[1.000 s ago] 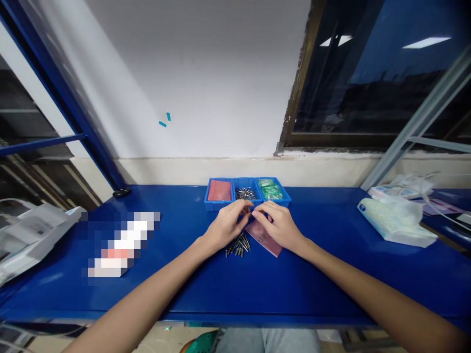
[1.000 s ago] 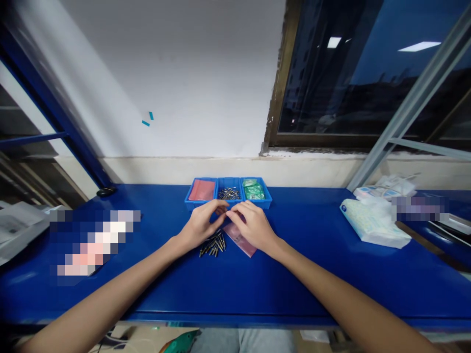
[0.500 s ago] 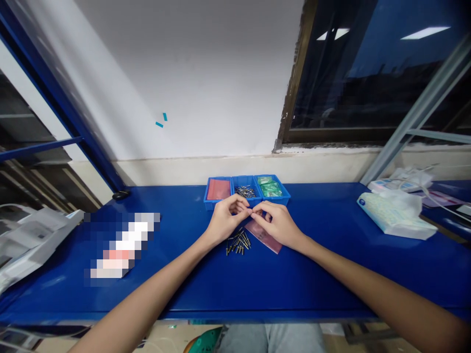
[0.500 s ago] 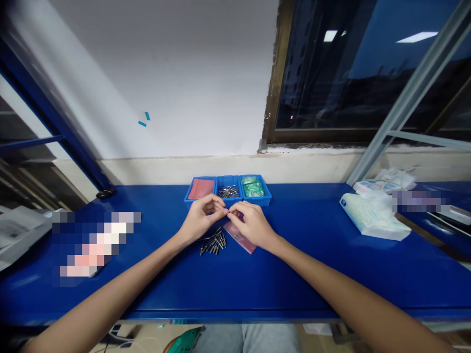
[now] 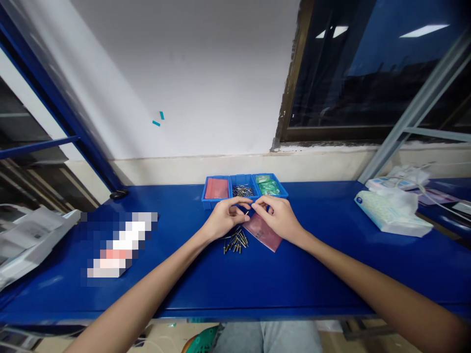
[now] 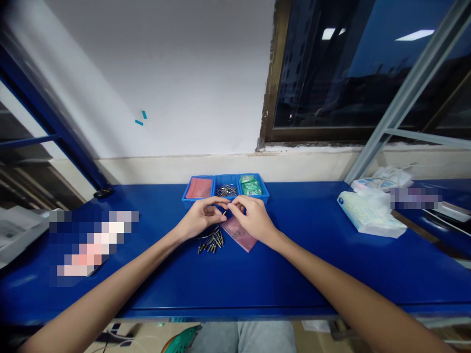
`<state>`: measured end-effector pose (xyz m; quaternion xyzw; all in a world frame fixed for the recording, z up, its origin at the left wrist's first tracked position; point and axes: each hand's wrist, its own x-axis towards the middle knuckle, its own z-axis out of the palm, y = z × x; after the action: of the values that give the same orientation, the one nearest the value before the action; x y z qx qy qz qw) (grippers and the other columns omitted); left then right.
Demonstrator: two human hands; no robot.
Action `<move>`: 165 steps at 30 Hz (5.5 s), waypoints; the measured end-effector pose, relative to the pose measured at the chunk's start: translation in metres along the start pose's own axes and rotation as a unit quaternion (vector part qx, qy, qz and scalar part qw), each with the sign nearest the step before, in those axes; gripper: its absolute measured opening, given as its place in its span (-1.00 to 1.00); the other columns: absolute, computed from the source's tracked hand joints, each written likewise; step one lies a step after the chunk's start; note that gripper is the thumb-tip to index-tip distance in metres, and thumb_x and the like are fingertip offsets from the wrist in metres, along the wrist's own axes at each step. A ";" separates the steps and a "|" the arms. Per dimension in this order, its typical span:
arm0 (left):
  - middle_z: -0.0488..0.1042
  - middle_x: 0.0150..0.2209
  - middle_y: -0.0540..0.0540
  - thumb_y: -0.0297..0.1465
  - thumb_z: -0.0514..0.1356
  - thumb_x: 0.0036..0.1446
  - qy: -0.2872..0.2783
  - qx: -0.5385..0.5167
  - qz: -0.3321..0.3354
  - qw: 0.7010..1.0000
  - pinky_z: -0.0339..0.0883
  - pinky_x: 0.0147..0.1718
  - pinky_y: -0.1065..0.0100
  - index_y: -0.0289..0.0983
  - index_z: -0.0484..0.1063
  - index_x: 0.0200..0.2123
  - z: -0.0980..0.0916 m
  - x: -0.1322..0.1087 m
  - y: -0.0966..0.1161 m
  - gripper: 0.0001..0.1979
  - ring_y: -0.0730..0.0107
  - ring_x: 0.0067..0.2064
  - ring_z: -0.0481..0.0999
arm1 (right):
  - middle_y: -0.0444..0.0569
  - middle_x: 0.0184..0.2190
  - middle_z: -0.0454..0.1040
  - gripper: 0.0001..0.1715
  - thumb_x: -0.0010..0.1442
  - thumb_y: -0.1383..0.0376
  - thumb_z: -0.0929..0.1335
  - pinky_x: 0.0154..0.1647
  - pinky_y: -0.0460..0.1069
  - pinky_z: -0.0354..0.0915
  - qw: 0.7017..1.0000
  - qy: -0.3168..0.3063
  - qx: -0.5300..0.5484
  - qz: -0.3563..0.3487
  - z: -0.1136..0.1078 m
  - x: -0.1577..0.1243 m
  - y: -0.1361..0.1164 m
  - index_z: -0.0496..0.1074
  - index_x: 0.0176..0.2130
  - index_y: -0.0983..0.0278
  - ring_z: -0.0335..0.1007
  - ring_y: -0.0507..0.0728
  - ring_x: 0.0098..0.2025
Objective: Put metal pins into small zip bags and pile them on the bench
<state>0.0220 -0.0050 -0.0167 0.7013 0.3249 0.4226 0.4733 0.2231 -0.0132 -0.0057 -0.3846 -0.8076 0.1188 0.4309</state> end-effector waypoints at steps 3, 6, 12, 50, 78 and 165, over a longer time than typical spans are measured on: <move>0.48 -0.23 -0.08 -0.47 0.34 0.05 0.039 0.013 0.007 0.999 0.41 -0.25 0.35 -0.33 0.46 0.07 -0.002 0.001 -0.003 -0.53 0.47 -0.33 0.48 | -0.11 -0.43 0.53 -0.76 0.34 0.27 0.32 -0.34 -0.04 0.23 1.000 -0.008 -0.006 -0.006 0.002 -0.002 -0.001 0.49 -0.36 0.24 0.37 0.05 -0.44; 0.45 -0.29 -0.06 -0.47 0.33 0.06 0.075 0.030 0.028 0.996 0.43 -0.26 0.33 -0.32 0.52 0.00 -0.001 0.002 -0.005 -0.61 0.45 -0.33 0.47 | -0.10 -0.41 0.53 -0.79 0.33 0.29 0.32 -0.32 -0.03 0.23 0.999 -0.043 -0.015 -0.009 0.005 -0.005 -0.003 0.48 -0.34 0.24 0.39 0.07 -0.40; 0.49 -0.34 -0.07 -0.37 0.37 0.06 0.091 0.020 0.036 0.995 0.44 -0.24 0.30 -0.33 0.55 -0.21 0.004 0.001 -0.002 -0.78 0.38 -0.31 0.50 | -0.11 -0.42 0.54 -0.88 0.28 0.33 0.35 -0.35 -0.05 0.23 0.997 -0.075 -0.011 -0.001 0.011 -0.007 -0.001 0.48 -0.32 0.24 0.41 0.07 -0.41; 0.56 -0.39 -0.08 -0.34 0.37 0.07 0.096 0.033 0.012 0.995 0.43 -0.30 0.34 -0.33 0.40 -0.35 0.005 0.001 -0.001 -0.78 0.34 -0.33 0.59 | -0.06 -0.32 0.53 -0.85 0.36 0.32 0.30 -0.22 -0.02 0.29 0.996 -0.074 -0.030 -0.033 0.012 -0.010 0.004 0.46 -0.25 0.25 0.45 0.10 -0.28; 0.57 -0.36 -0.09 -0.40 0.04 0.34 -0.007 0.526 0.140 0.839 0.27 -0.39 0.36 -0.30 0.45 -0.04 -0.038 -0.004 0.014 -0.76 0.36 -0.39 0.51 | 0.04 -0.24 0.48 -0.80 0.38 0.34 0.26 -0.02 0.09 0.31 0.972 -0.157 -0.131 -0.117 0.017 -0.004 -0.010 0.47 -0.20 0.29 0.34 0.19 -0.09; 0.47 -0.35 -0.06 -0.54 0.03 0.27 -0.105 0.417 0.105 0.897 0.24 -0.34 0.35 -0.28 0.37 -0.27 -0.038 -0.003 0.012 -0.86 0.40 -0.36 0.40 | 0.02 -0.24 0.52 -0.83 0.36 0.30 0.30 -0.12 0.04 0.27 0.973 -0.165 -0.151 -0.047 0.016 -0.004 -0.002 0.48 -0.19 0.27 0.39 0.18 -0.12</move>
<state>-0.0125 0.0030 0.0011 0.9046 0.3444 0.2197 0.1213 0.2108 -0.0153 -0.0170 -0.3823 -0.8933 0.0371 0.2334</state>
